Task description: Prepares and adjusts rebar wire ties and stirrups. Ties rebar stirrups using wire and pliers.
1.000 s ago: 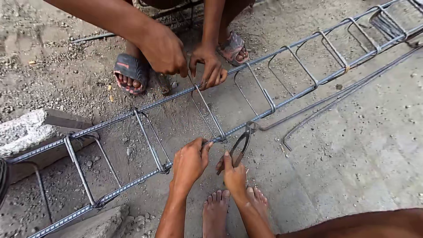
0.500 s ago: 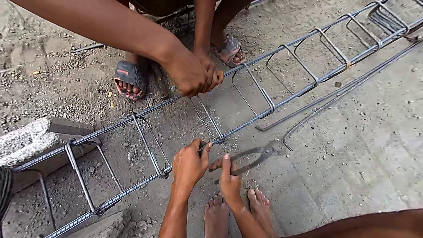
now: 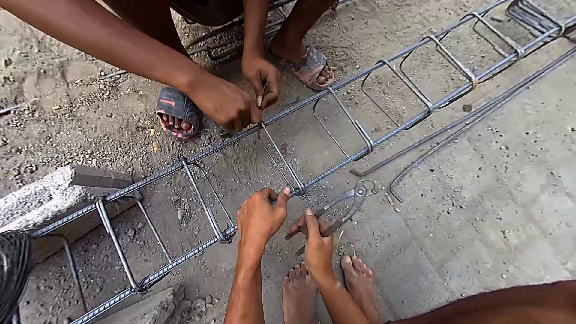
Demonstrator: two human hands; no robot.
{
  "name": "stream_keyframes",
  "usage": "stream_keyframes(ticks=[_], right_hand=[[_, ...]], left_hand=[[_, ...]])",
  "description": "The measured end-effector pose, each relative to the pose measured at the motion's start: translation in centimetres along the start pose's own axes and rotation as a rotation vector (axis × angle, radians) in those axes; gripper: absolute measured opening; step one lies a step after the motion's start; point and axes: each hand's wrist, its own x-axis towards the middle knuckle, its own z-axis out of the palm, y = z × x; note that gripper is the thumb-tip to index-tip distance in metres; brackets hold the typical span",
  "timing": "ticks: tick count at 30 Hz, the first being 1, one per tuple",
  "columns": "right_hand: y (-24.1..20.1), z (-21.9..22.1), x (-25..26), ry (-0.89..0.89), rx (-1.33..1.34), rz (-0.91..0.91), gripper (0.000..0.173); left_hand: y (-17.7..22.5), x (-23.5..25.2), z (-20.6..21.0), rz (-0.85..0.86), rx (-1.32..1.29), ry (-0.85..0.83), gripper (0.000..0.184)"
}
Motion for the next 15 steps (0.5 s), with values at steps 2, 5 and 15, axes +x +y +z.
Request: stream_keyframes(ticks=[2, 5, 15], right_hand=[[0.6, -0.3, 0.0, 0.022, 0.018, -0.104, 0.040], [0.1, 0.0, 0.1, -0.118, -0.126, 0.189, 0.039], [0.8, 0.2, 0.7, -0.104, -0.079, 0.195, 0.038]], left_hand=[[0.1, -0.5, 0.0, -0.009, 0.016, 0.012, 0.042], [0.3, -0.3, 0.0, -0.003, 0.029, 0.020, 0.043], [0.3, -0.4, 0.3, 0.023, 0.032, 0.027, 0.044]])
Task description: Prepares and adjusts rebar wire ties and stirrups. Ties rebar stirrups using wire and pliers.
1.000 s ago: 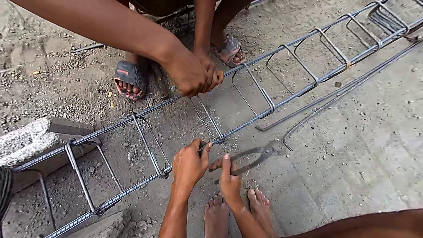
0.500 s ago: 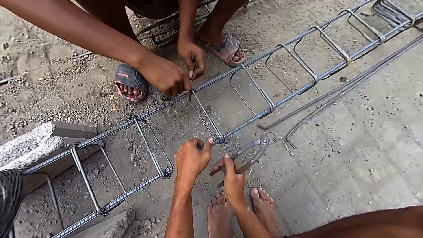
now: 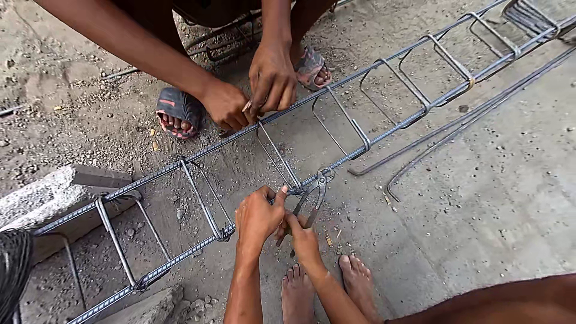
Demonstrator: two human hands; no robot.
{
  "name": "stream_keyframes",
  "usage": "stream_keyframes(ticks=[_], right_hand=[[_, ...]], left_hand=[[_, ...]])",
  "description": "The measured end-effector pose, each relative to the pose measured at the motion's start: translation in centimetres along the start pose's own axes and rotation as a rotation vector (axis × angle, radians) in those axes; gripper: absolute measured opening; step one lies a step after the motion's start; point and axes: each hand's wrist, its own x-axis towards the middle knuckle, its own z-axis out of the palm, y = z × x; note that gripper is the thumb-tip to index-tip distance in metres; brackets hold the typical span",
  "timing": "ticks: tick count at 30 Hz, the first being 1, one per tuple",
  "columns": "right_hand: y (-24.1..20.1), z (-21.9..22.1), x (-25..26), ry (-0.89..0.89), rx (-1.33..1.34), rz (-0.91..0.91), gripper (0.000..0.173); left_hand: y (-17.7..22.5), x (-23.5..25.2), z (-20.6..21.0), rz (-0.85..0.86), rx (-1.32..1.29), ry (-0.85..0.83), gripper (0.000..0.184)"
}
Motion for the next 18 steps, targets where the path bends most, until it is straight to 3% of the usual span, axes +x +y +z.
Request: stream_keyframes(ticks=[5, 9, 11, 14, 18], right_hand=[[0.8, -0.2, 0.2, 0.151, 0.107, -0.215, 0.041], [-0.2, -0.1, -0.2, -0.007, -0.075, 0.012, 0.037], [-0.9, -0.9, -0.2, 0.047, -0.054, -0.067, 0.037], [-4.5, -2.9, -0.6, 0.081, -0.011, -0.251, 0.038], [-12.1, -6.4, -4.2, -0.060, -0.059, -0.342, 0.038]], left_hand=[[-0.2, 0.1, 0.2, -0.002, 0.012, 0.012, 0.045], [-0.1, 0.2, 0.0, -0.007, 0.009, -0.009, 0.046], [-0.1, 0.3, -0.1, -0.005, 0.007, -0.026, 0.047], [0.0, 0.2, 0.0, -0.011, -0.005, -0.043, 0.047], [0.2, 0.3, -0.2, -0.012, -0.002, -0.056, 0.048]])
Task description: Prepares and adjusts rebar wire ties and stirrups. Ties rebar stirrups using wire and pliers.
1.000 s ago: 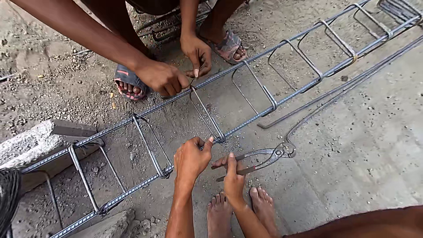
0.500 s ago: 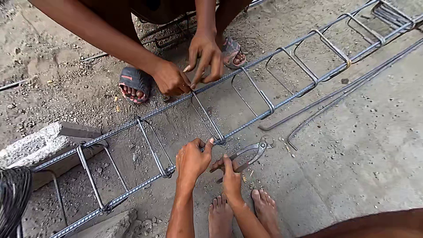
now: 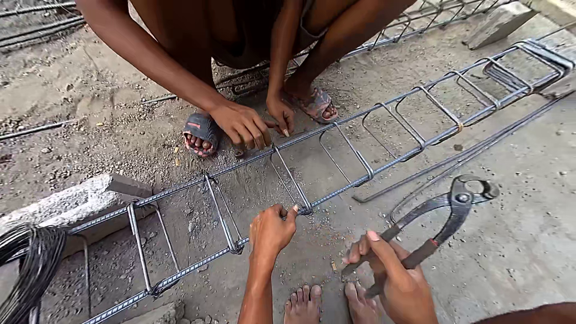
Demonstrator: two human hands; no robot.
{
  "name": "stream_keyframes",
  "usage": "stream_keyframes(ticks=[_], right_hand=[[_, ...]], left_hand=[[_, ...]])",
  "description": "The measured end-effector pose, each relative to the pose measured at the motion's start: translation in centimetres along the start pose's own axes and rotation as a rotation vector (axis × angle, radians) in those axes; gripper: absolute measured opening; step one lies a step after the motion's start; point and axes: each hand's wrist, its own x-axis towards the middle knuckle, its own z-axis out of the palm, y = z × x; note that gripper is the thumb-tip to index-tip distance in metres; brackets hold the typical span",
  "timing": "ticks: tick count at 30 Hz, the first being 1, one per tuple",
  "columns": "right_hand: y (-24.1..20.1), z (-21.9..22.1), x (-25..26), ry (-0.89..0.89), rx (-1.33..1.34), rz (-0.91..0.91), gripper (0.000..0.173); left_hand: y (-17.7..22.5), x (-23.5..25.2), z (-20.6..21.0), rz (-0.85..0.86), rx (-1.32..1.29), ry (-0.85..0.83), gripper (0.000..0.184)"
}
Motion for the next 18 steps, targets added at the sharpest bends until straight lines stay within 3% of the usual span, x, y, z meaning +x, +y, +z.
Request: stream_keyframes(ticks=[3, 6, 8, 13, 16, 18], right_hand=[[-6.3, -5.0, -1.0, -0.135, -0.267, -0.010, 0.031], [-10.7, -10.4, -0.2, -0.200, -0.523, -0.092, 0.024], [-12.3, -13.0, 1.1, -0.191, -0.637, -0.149, 0.023], [-13.1, -12.9, 4.4, -0.320, -1.070, -0.147, 0.047], [-12.8, -10.0, 4.6, -0.522, -1.348, -0.109, 0.052], [-13.4, -8.4, 4.5, -0.714, -1.504, -0.132, 0.046]], left_hand=[[-0.8, -0.6, 1.1, 0.128, -0.029, 0.137, 0.044], [-2.9, -0.6, 2.2, 0.408, -0.073, 0.273, 0.061], [-3.6, -0.3, 2.7, 0.555, -0.056, 0.347, 0.060], [-3.8, 0.3, 4.5, 0.695, 0.122, 0.565, 0.041], [-3.8, 0.3, 4.9, 0.702, 0.162, 0.566, 0.041], [-3.4, -0.1, 4.8, 0.684, 0.179, 0.546, 0.048]])
